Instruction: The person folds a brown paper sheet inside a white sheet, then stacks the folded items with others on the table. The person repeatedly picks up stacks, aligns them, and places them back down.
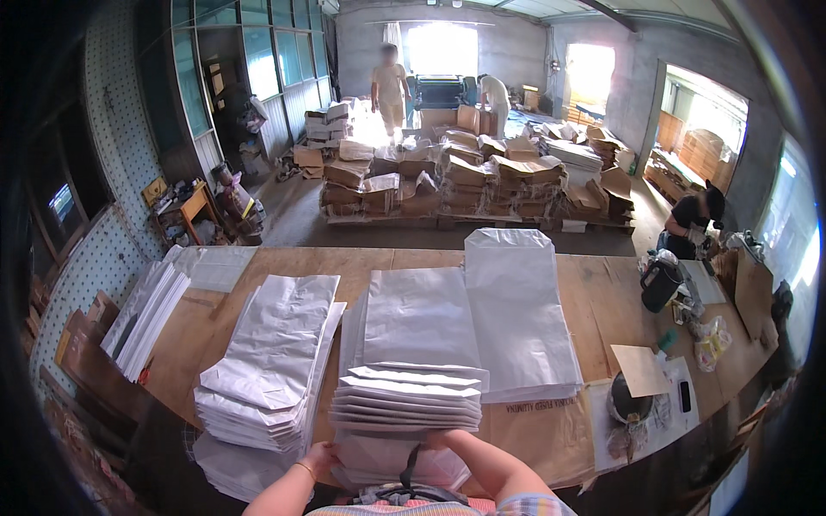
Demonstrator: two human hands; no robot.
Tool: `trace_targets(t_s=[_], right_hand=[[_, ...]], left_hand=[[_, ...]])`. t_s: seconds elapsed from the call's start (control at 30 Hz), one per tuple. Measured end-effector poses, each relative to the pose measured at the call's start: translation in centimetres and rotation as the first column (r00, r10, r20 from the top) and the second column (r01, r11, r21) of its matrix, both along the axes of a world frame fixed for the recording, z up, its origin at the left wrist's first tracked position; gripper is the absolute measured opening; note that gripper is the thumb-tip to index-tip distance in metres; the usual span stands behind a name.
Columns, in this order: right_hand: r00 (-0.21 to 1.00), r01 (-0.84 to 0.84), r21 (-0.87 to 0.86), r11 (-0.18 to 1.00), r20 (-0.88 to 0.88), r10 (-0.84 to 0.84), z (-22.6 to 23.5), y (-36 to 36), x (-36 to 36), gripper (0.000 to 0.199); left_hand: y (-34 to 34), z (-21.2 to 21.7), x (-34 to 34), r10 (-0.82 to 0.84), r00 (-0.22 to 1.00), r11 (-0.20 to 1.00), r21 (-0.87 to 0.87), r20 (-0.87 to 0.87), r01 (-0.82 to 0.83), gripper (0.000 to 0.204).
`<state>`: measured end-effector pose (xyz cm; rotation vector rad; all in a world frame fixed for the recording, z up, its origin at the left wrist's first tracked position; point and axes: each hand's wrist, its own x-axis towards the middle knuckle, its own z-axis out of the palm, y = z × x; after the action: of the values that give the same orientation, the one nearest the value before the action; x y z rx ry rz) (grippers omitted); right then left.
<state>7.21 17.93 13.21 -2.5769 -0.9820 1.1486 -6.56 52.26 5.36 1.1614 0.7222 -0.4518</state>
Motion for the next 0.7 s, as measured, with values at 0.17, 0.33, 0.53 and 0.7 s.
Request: trace_targets(t_s=[0.17, 0.33, 0.53, 0.7], right_hand=[[0.901, 0.251, -0.173, 0.952, -0.317, -0.295, -2.7, -7.5, -2.4, 0.042], [0.946, 0.320, -0.153, 0.935, -0.002, -0.324, 0.9, -8.6, -6.2, 0.042], [0.851, 0.429, 0.187, 0.883, -0.412, -0.326, 5.3, -7.0, -9.7, 0.041], [0.980, 0.011, 0.354, 0.935, 0.184, -0.081, 0.6, 0.2, -10.1, 0.054]], left_hand=[[-2.3, -1.1, 1.3, 0.053, 0.993, 0.996, 0.080, -0.102, -0.045, 0.029], [-2.8, -1.8, 3.7, 0.269, 0.945, 0.950, 0.212, -0.186, -0.228, 0.027], [-4.4, 7.6, 9.7, 0.062, 0.995, 0.958, 0.276, 0.084, -0.083, 0.021], [-2.5, 6.9, 14.6, 0.308, 0.951, 0.951, 0.001, 0.011, -0.308, 0.019]])
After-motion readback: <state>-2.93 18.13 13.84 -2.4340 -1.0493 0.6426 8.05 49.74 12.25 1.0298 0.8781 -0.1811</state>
